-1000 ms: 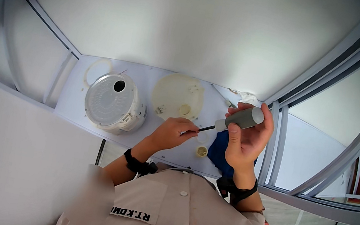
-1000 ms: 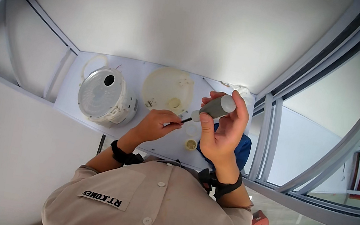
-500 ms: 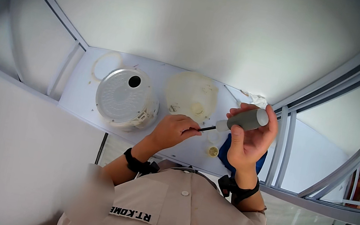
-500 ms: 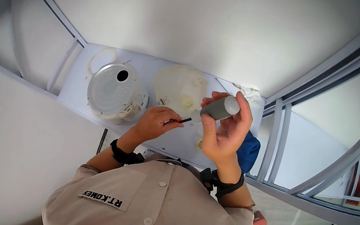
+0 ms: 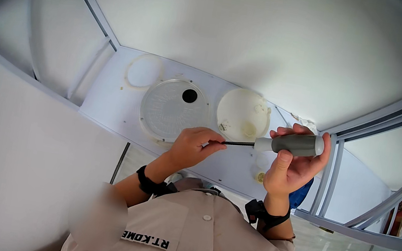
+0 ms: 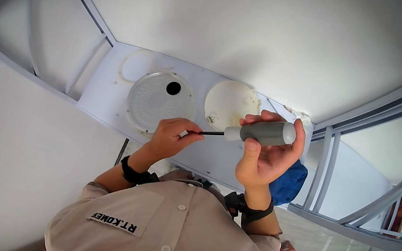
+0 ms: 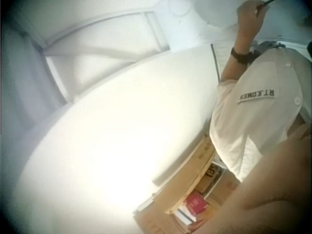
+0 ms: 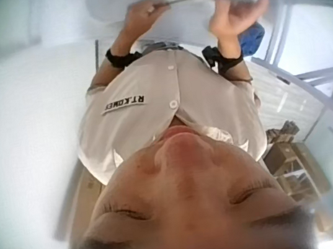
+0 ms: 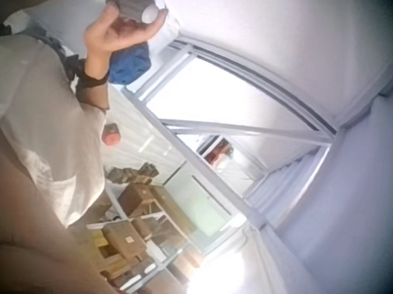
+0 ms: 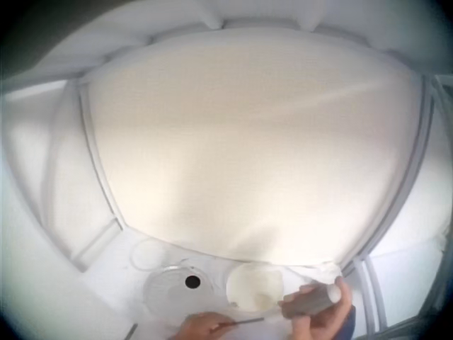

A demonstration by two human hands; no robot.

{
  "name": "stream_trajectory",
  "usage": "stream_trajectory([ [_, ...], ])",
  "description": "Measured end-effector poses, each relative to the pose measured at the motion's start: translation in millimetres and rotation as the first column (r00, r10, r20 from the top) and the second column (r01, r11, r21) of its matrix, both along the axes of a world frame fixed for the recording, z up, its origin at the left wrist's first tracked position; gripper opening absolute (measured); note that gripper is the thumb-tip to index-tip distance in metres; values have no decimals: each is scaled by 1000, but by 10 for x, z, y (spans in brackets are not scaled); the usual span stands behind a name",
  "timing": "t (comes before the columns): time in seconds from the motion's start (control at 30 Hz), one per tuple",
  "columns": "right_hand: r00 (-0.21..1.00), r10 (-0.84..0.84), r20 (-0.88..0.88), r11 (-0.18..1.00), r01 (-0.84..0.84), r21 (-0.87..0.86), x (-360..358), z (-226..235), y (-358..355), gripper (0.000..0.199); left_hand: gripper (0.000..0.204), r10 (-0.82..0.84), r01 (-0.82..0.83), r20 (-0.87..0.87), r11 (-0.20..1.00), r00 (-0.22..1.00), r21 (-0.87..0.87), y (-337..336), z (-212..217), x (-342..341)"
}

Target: The person assembles a white plastic appliance component on a workbench. They use a screwdriver to tighten screws into a circular lid, securing it to the main body of the device. The person handles the lid and the screwdriver throughout the process.

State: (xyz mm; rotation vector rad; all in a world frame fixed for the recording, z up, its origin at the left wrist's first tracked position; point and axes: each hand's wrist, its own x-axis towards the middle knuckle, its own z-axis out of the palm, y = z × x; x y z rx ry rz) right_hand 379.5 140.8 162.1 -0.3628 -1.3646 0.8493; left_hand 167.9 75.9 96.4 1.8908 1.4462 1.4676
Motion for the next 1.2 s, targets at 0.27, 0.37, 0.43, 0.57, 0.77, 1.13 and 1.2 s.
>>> stream_trajectory([
  [0.27, 994, 85, 71, 991, -91, 98, -337, 36, -128, 81, 16, -9, 9, 29, 1000, 1000, -8, -104, 2, -367],
  [0.37, 990, 119, 72, 987, -126, 96, -409, 40, -162, 79, 19, -12, 12, 11, 1000, 1000, 0, -110, -41, -452],
  [0.43, 986, 148, 84, 986, -154, 71, -444, 47, -184, 78, 23, -15, 15, -17, 1000, 1000, -1, -112, -40, -487],
  [0.57, 976, 196, 89, 978, -202, 56, -521, 27, -198, 76, 33, -38, 41, -109, 999, 993, 25, -101, 5, -522],
  [0.77, 961, 209, 181, 973, -224, 63, -555, 32, -184, 74, 36, -13, 40, -222, 992, 975, 118, -44, -3, -526],
  [1.13, 952, 221, 211, 966, -243, 87, -736, -62, -51, 72, 39, 97, -99, -217, 995, 971, 5, -25, -118, -542],
  [1.2, 951, 220, 215, 967, -242, 80, -752, -78, -34, 72, 39, 103, -113, -217, 993, 971, -32, -56, -91, -539],
])
